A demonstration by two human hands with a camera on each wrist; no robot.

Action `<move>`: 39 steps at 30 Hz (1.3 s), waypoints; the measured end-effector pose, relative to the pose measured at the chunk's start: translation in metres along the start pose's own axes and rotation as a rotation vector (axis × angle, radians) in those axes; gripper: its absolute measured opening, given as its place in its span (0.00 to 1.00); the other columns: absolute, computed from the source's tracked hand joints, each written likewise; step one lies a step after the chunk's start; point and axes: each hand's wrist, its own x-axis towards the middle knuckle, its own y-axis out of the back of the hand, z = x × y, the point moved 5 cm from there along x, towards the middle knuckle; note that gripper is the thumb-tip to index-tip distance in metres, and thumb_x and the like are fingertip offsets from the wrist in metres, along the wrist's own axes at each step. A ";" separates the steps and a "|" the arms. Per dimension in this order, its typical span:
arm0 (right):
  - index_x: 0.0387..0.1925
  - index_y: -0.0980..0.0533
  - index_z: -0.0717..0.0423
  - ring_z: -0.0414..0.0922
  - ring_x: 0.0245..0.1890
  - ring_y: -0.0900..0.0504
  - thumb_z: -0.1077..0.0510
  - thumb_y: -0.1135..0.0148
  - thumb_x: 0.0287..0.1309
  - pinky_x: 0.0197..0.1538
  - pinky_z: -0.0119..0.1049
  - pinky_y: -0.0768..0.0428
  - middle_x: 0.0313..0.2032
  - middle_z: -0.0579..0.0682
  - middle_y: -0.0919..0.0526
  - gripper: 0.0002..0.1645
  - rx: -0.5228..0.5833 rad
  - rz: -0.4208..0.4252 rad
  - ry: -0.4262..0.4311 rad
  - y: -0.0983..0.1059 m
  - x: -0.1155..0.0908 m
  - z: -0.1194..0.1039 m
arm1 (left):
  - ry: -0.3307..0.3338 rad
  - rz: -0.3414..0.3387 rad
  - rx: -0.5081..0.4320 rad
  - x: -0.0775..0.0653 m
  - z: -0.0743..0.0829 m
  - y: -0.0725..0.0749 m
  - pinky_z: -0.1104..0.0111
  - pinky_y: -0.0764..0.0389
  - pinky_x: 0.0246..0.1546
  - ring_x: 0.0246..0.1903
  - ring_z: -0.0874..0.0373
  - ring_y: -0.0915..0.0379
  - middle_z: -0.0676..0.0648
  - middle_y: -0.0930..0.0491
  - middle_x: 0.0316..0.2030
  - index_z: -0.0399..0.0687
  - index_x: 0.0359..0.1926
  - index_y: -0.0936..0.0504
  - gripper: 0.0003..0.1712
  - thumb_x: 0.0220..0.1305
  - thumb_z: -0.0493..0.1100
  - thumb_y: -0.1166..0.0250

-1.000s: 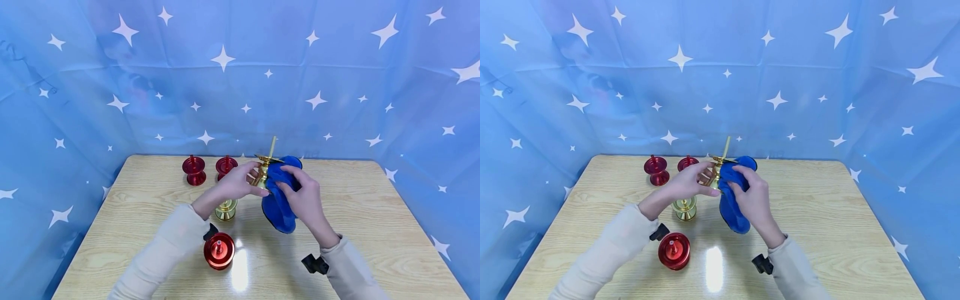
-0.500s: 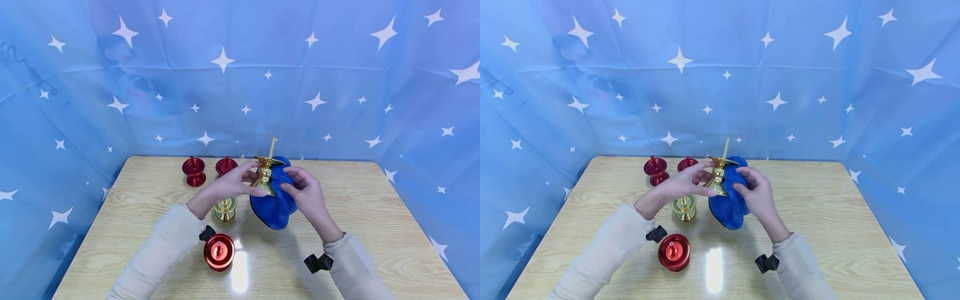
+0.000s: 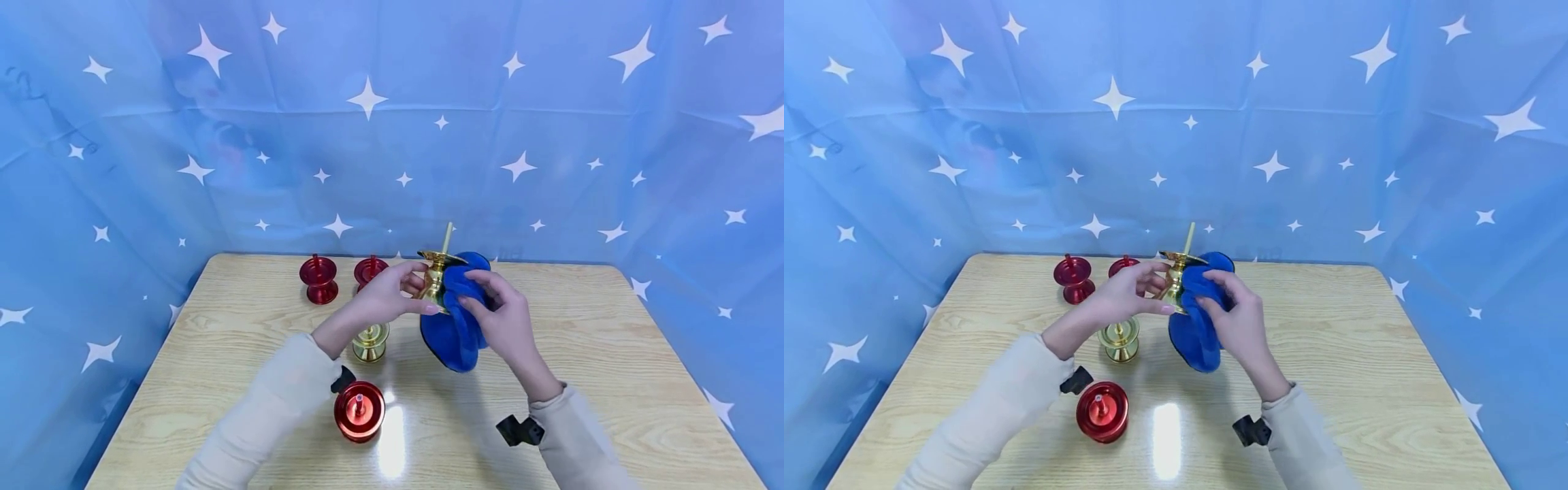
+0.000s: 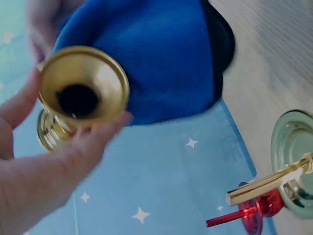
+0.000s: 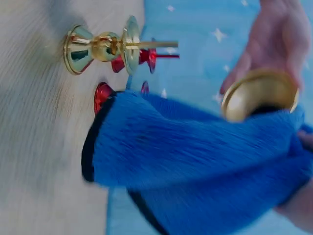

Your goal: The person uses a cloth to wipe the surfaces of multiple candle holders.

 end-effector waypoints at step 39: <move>0.48 0.29 0.69 0.34 0.37 0.23 0.73 0.42 0.54 0.40 0.27 0.23 0.35 0.35 0.20 0.18 0.263 -0.074 -0.132 0.008 0.000 0.007 | -0.099 -0.183 -0.287 -0.013 0.009 0.005 0.63 0.30 0.54 0.57 0.49 0.35 0.37 0.32 0.57 0.35 0.64 0.43 0.32 0.61 0.31 0.41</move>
